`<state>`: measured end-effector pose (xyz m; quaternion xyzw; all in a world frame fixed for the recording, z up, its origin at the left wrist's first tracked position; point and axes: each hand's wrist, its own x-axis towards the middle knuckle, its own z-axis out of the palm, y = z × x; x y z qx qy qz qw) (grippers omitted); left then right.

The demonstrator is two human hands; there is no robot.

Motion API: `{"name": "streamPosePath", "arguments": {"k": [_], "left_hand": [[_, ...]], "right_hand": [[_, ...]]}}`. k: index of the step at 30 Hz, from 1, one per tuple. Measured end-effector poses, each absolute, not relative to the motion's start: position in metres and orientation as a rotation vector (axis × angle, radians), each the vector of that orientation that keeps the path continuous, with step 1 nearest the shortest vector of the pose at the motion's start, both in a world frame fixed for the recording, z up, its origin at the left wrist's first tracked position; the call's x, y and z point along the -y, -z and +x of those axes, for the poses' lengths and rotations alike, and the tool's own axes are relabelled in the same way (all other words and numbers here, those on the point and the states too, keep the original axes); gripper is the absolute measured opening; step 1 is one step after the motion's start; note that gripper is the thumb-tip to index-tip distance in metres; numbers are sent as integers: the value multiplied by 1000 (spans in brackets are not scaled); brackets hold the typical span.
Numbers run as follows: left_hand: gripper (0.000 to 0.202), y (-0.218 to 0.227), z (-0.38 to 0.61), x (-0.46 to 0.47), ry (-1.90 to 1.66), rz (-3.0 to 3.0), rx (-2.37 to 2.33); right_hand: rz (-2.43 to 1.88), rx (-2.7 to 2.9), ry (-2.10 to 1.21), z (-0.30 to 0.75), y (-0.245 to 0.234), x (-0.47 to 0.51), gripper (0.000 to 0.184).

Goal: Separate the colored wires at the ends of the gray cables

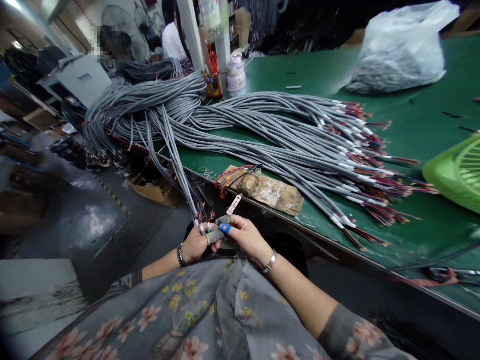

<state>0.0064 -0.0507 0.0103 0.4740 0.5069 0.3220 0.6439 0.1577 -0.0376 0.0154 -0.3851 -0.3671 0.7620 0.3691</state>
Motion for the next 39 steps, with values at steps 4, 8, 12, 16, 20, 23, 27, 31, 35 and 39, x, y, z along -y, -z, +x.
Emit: {"name": "streamPosePath", "arguments": {"k": [4,8,12,16,20,23,27,31,35,39], "left_hand": [[48,-11,7,51,-719,1081,-1162],[50,-12,9,52,-775,1074,-1191],[50,-11,10,52,-823,1074,-1218],[49,-13,10,52,-887,1038,-1254],[47,-15,11,52,-949,1000,-1291],[46,-15,12,52,-961,1003,-1293],[46,-13,13,52,-982,1011,-1292],[45,-8,13,52,-1031,1009,-1315],[41,-3,13,52,-1101,986,-1326],[40,-3,12,53,-1095,978,-1335]], "right_hand": [[-1024,952,-1926,158,-15,37,44],[-1073,964,-1841,157,-13,38,48],[-1110,977,-1770,156,-11,38,50],[-1118,1021,-1757,159,-11,39,47],[-1075,1027,-1803,161,-11,41,45],[-1101,1019,-1764,161,-13,41,42],[-1120,1021,-1719,160,-14,39,42],[-1134,1008,-1734,159,-11,39,44],[-1105,1002,-1822,157,-9,41,47],[-1077,1059,-1890,158,-8,42,46]]}}
